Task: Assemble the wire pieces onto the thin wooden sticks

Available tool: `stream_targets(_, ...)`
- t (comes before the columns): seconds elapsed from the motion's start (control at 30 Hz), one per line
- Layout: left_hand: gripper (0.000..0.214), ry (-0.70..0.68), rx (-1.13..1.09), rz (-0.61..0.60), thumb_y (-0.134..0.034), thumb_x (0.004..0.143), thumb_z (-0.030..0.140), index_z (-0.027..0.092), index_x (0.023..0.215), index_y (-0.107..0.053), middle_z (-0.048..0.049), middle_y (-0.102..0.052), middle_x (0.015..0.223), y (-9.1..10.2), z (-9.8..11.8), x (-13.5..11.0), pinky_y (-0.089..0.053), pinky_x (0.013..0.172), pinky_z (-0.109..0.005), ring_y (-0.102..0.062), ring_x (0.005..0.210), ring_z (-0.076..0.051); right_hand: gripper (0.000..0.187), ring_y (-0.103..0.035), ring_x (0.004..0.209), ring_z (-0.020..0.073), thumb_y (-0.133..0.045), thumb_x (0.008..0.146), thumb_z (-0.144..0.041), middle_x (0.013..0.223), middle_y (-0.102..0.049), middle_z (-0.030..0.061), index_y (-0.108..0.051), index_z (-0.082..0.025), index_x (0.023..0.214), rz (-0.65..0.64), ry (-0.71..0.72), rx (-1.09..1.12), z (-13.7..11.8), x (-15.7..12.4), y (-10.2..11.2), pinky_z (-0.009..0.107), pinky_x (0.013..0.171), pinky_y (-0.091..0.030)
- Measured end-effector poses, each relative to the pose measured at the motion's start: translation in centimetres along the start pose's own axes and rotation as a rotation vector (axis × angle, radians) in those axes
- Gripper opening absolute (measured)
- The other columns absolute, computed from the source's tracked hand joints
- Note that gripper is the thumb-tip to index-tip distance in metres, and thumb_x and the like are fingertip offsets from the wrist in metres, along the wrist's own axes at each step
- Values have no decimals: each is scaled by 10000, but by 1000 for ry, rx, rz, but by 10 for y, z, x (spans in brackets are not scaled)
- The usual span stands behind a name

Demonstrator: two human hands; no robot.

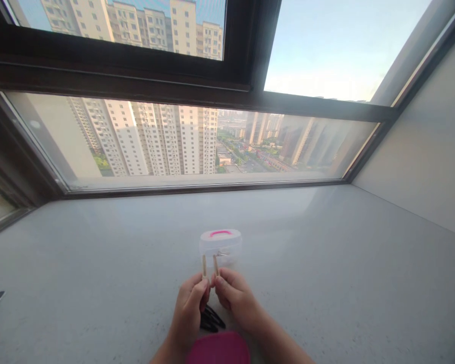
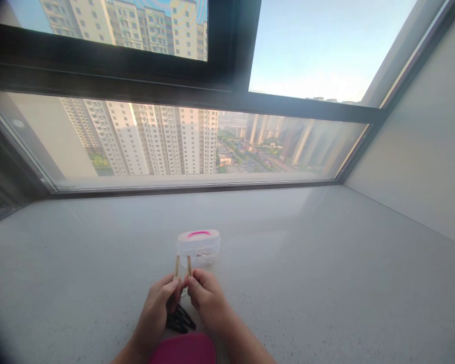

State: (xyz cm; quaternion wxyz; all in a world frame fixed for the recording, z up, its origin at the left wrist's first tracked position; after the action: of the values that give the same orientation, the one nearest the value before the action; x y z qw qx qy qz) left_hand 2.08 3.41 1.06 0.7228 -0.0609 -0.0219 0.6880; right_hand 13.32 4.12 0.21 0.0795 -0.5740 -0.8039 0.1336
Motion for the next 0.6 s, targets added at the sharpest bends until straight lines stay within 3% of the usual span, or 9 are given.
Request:
stream_targets(0.37,336,-32,36,31,-482,796,402,204,530,-428,49,-360,489,1,3,-4,-264,466,-233,-325,483,-118,408,-187,432,62,-587,797,-569,490,-284,-100,-485,-176,750,-23,-8,31,1,0,-1,220,407,-127)
stream_targets(0.6,344,1,-44,147,-528,747,436,206,515,-419,58,-340,505,5,7,-5,-262,441,-223,-300,478,-112,424,-188,416,62,-568,798,-591,482,-281,-104,-468,-182,741,-21,-11,-6,2,0,-1,221,395,-128)
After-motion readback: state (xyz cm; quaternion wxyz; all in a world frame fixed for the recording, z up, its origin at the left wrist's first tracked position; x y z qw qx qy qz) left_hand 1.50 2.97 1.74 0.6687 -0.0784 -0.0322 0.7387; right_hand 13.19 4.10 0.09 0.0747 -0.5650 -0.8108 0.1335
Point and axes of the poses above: each hand's wrist, its own x-axis towards the middle knuckle, its own y-axis out of the back of the hand, z = x × y, the point moved 4 cm from there along x, towards the middle knuckle
